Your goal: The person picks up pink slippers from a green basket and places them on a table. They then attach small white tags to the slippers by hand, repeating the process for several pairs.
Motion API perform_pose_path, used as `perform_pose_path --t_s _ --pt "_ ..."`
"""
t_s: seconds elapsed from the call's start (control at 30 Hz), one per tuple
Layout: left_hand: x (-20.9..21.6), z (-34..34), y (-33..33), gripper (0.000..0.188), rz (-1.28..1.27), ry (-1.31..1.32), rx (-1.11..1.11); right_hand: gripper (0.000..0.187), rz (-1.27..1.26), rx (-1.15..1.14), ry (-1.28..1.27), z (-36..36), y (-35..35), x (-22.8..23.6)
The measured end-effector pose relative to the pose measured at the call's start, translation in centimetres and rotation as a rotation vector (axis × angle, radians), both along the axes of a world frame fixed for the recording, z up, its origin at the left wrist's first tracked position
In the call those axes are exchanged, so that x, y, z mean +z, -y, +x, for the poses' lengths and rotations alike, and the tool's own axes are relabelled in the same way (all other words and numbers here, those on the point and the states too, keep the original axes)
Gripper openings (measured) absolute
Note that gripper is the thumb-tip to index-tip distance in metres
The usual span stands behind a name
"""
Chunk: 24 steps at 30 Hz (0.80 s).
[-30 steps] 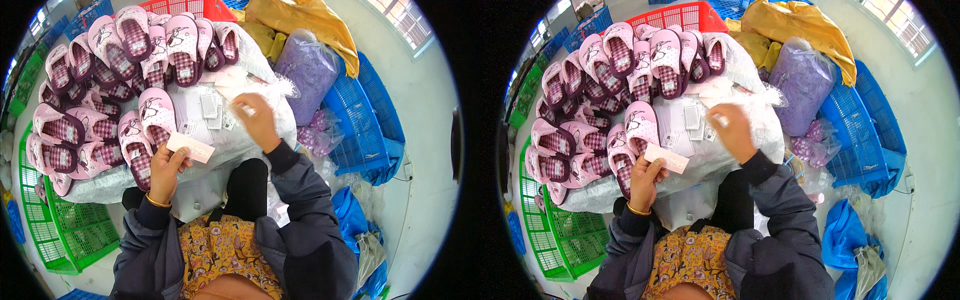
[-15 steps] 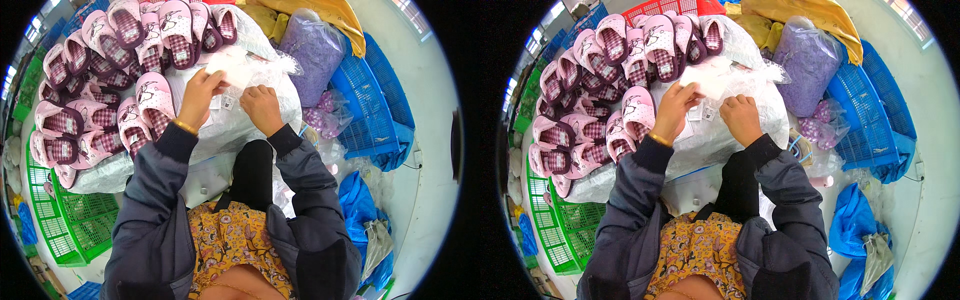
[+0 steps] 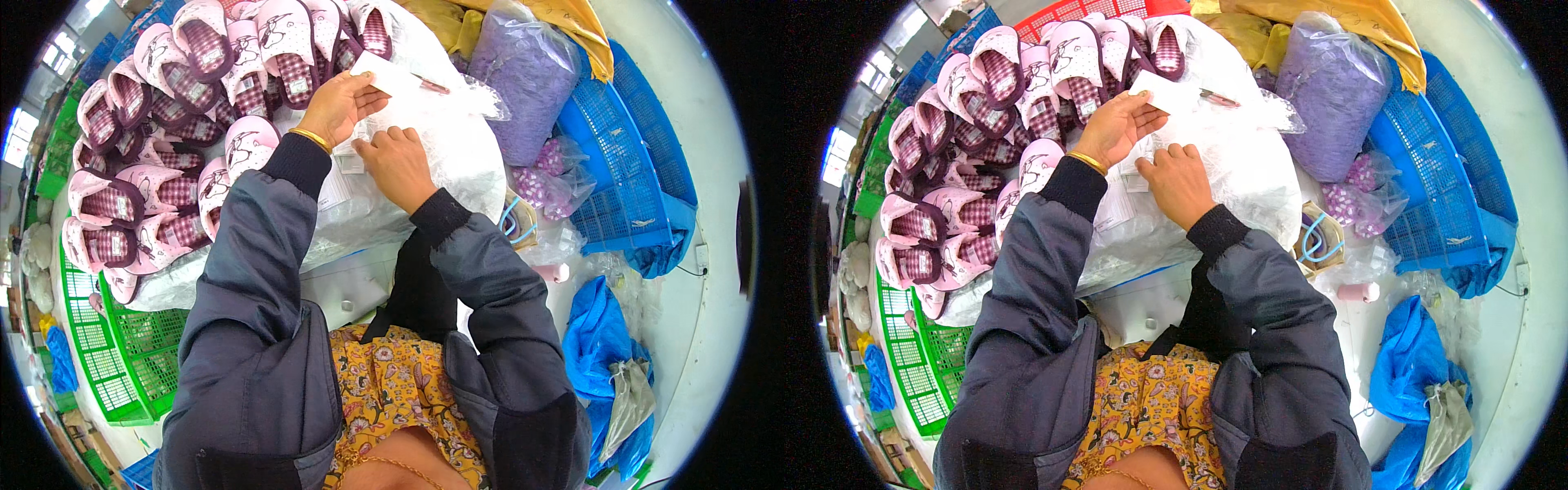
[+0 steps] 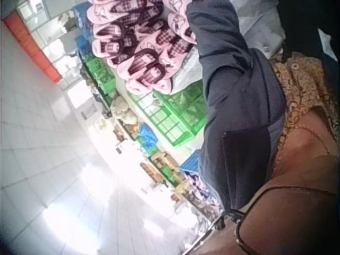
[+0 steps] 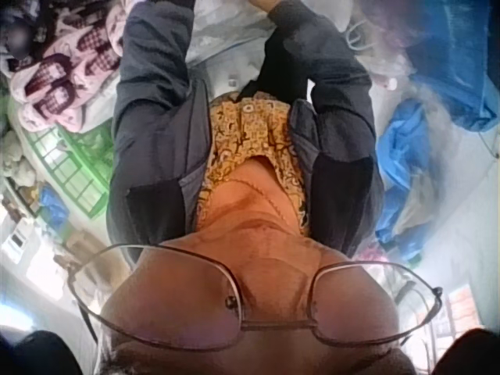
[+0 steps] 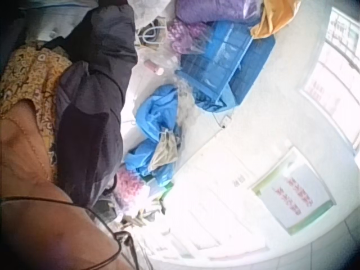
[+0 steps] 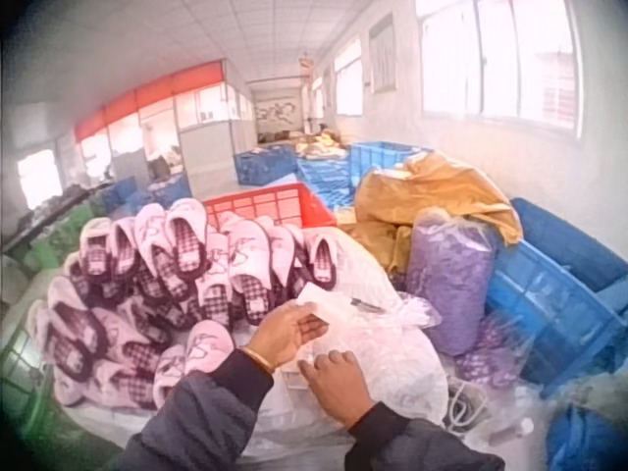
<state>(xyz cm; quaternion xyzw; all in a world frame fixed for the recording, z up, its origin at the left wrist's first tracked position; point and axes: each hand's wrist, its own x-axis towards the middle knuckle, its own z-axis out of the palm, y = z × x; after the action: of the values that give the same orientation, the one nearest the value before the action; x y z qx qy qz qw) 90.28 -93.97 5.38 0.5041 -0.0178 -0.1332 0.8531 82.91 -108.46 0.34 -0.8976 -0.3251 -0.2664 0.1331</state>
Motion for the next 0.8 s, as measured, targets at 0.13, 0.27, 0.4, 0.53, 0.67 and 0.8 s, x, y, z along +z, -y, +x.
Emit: perform_pose_path --t_s 0.13,0.27,0.4,0.53,0.67,0.8 --pt "-0.8 0.0 1.1 0.013 0.033 -0.028 -0.074 0.015 -0.037 -0.006 0.018 1.1 -0.1 -0.6" --pt "-2.2 -0.1 3.2 0.015 0.112 -0.081 -0.222 0.013 0.153 0.013 0.151 -0.2 0.2 -1.3" --pt "-4.0 -0.7 4.6 0.016 0.152 -0.084 -0.273 0.015 0.298 0.291 0.048 -5.7 1.0 0.0" --pt "-4.0 -1.1 5.6 0.015 0.284 -0.038 -0.189 0.017 0.590 0.793 -0.301 -13.3 0.2 5.0" --pt "-4.4 -1.3 5.6 0.017 0.283 0.016 -0.147 0.010 0.692 0.947 -0.379 -16.0 0.6 7.9" --pt "-3.3 -3.0 4.8 0.020 0.386 0.219 -0.099 0.013 0.815 0.253 -0.786 -13.0 2.8 5.7"
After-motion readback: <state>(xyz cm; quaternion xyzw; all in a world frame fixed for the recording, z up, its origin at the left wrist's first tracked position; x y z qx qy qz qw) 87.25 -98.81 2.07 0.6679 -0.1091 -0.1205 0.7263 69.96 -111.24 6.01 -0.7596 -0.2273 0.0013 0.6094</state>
